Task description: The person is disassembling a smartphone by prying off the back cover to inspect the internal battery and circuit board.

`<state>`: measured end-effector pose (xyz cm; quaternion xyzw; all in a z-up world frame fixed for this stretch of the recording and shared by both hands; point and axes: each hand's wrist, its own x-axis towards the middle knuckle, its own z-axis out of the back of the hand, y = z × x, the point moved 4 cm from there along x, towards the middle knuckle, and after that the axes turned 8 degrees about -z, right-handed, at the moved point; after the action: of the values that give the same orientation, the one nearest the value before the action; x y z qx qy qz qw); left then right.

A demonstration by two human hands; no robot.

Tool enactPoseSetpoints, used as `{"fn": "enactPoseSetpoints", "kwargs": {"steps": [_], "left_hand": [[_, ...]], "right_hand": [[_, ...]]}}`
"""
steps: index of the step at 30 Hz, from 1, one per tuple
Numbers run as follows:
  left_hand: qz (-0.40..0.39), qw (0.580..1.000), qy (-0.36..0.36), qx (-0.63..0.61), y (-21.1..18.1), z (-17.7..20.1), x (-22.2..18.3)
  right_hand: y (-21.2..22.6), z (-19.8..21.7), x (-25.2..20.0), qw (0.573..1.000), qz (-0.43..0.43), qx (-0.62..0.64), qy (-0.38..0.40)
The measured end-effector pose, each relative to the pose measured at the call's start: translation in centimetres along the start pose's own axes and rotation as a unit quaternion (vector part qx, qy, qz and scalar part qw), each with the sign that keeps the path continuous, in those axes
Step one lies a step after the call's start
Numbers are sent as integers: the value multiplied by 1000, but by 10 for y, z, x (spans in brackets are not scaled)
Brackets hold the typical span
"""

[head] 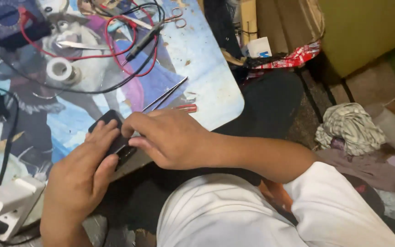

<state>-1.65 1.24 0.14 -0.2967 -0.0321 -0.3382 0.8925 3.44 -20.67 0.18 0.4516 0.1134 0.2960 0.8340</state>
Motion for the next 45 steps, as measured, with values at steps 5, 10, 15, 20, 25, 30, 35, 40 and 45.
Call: {"fn": "enactPoseSetpoints", "kwargs": {"steps": [5, 10, 15, 20, 25, 30, 35, 40, 45], "left_hand": [[45, 999, -7, -12, 1, 12, 8], [96, 994, -48, -35, 0, 12, 2], [43, 992, -93, -80, -3, 4, 5], [56, 989, -96, -94, -3, -2, 2], [54, 989, -111, -86, -6, -1, 4], [56, 990, -110, -74, -4, 3, 8], [46, 991, -107, -64, -5, 3, 8], [39, 992, -103, -62, -4, 3, 8], [33, 994, -97, -49, -3, 1, 7]], "right_hand": [[8, 5, 2, 1000, 9, 2, -23], [19, 0, -3, 997, 68, 18, -36], [13, 4, -11, 996, 52, -38, -67], [8, 5, -14, 995, 28, -55, -72], [7, 6, -18, 987, 51, -115, -104], [15, 9, -22, 984, 66, -139, -91], [17, 2, -19, 976, 72, -191, -77], [25, 3, -19, 966, 72, -233, -90], [29, 3, -21, 931, -18, -358, -62]]}}
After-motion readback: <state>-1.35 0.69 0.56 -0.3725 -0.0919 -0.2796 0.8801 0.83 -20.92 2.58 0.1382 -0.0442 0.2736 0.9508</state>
